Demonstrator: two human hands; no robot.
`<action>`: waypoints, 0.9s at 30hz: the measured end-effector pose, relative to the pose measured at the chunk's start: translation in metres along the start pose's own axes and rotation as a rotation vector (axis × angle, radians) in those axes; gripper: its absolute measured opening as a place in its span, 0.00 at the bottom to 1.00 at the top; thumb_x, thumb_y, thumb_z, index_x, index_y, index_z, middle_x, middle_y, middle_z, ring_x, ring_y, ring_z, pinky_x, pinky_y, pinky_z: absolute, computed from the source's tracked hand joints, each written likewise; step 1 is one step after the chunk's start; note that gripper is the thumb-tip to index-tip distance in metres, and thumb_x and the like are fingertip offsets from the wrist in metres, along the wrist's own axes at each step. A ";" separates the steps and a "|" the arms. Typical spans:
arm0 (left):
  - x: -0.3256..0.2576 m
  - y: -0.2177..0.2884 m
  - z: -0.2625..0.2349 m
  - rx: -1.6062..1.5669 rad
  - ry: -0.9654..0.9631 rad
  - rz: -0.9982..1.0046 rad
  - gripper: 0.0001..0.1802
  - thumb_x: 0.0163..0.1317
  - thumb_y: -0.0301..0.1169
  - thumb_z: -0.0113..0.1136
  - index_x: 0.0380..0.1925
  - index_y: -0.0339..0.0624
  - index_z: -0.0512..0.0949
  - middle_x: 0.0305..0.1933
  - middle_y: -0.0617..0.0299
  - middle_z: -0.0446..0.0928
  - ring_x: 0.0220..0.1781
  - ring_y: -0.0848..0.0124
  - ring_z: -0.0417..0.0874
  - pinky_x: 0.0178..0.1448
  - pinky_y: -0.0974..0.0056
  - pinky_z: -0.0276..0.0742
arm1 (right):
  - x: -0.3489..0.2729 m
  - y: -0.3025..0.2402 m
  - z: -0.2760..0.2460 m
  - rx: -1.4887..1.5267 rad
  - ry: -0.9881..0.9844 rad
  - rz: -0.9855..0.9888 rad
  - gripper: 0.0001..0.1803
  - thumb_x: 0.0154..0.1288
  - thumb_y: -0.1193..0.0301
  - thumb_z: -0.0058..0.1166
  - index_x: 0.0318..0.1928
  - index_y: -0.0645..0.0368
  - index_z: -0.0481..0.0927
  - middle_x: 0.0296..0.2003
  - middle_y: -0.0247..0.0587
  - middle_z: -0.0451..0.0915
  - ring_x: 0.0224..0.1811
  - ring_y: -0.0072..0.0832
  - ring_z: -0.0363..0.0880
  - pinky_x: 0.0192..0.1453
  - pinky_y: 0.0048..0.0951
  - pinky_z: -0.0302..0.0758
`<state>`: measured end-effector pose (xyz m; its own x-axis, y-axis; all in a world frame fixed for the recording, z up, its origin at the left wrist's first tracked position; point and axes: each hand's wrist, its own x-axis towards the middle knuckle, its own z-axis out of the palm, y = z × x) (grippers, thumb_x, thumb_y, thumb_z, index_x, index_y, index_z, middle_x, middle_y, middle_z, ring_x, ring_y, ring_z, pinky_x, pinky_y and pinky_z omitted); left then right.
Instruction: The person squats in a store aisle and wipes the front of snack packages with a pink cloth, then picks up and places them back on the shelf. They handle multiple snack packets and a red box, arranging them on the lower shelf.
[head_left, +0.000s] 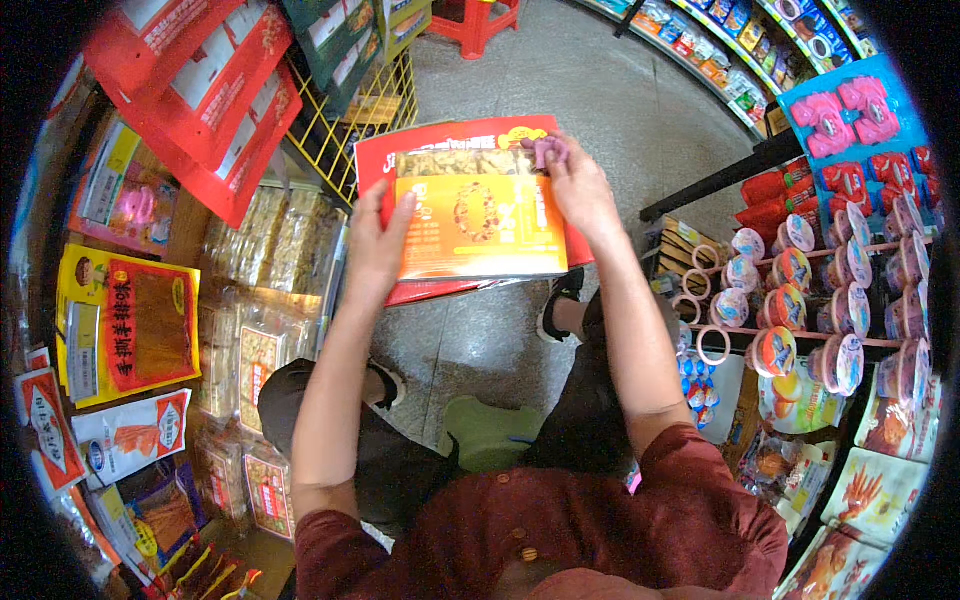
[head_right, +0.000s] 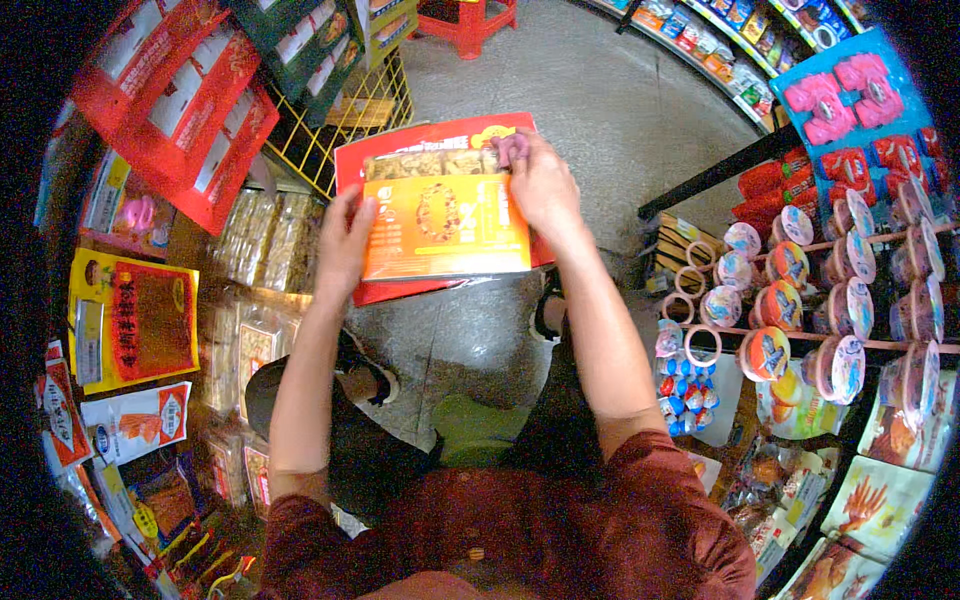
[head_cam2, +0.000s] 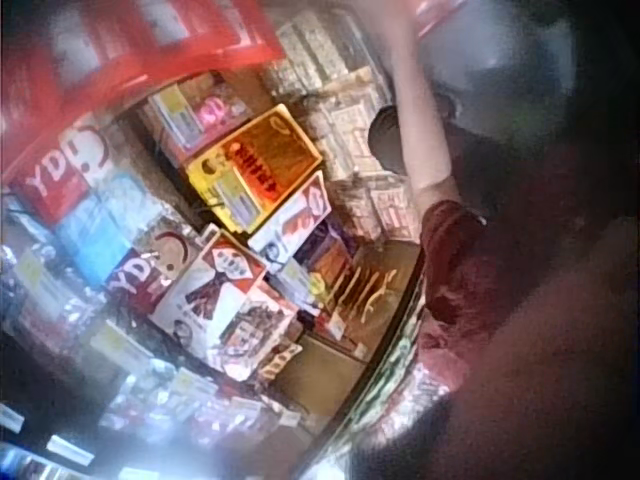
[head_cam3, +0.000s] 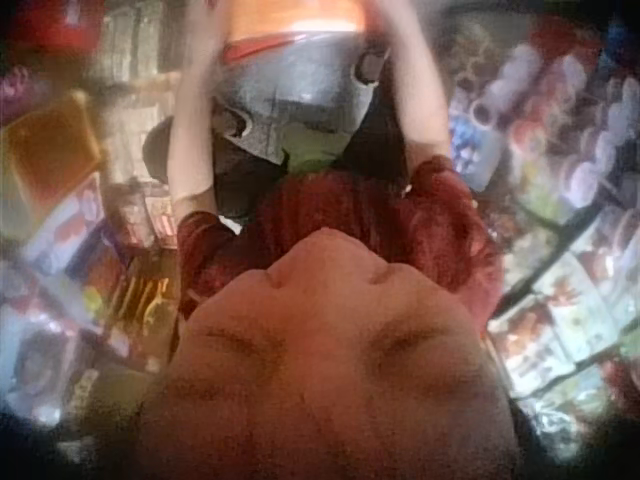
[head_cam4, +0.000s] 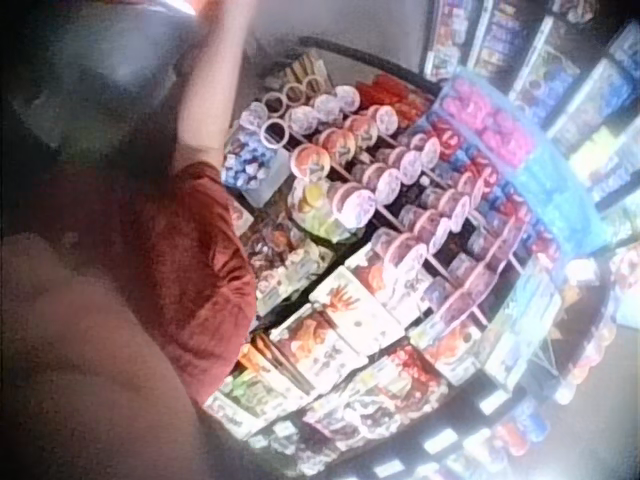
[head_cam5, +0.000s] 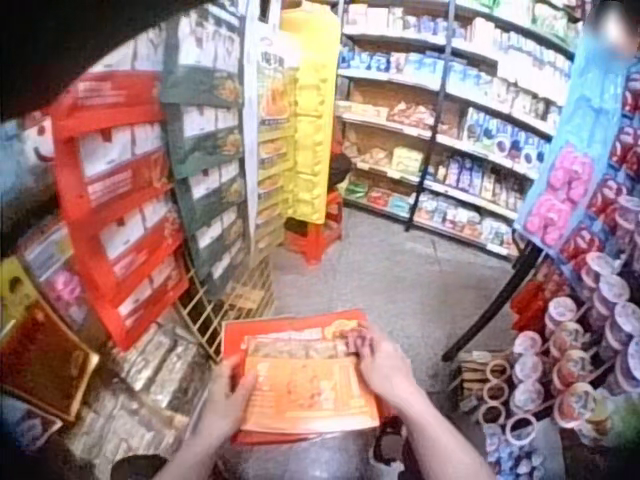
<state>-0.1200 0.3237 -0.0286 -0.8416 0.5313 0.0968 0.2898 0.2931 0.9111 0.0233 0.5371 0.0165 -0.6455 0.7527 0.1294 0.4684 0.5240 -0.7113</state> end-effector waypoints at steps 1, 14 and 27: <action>-0.003 -0.007 0.005 0.117 0.017 0.107 0.30 0.63 0.46 0.58 0.55 0.31 0.68 0.54 0.47 0.71 0.55 0.55 0.72 0.62 0.56 0.65 | 0.004 0.002 0.001 0.154 -0.042 0.046 0.18 0.71 0.65 0.41 0.55 0.62 0.73 0.48 0.51 0.79 0.54 0.42 0.77 0.57 0.38 0.72; -0.017 0.055 0.004 -0.511 0.045 0.418 0.49 0.46 0.23 0.72 0.62 0.38 0.49 0.64 0.51 0.57 0.64 0.64 0.65 0.68 0.60 0.62 | -0.002 -0.036 -0.015 0.774 0.222 -0.299 0.18 0.72 0.66 0.47 0.57 0.61 0.73 0.51 0.39 0.78 0.53 0.23 0.74 0.59 0.25 0.68; -0.018 0.066 0.008 -0.210 -0.055 0.394 0.39 0.47 0.23 0.70 0.56 0.42 0.56 0.54 0.54 0.68 0.58 0.66 0.71 0.62 0.61 0.69 | -0.061 -0.099 0.033 0.076 0.291 -1.020 0.15 0.50 0.70 0.56 0.42 0.50 0.79 0.47 0.37 0.80 0.53 0.33 0.77 0.61 0.51 0.62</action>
<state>-0.0816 0.3399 0.0266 -0.6585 0.6132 0.4363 0.4800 -0.1044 0.8711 -0.0041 0.4261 0.0566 -0.5376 0.0426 0.8421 -0.2585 0.9423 -0.2128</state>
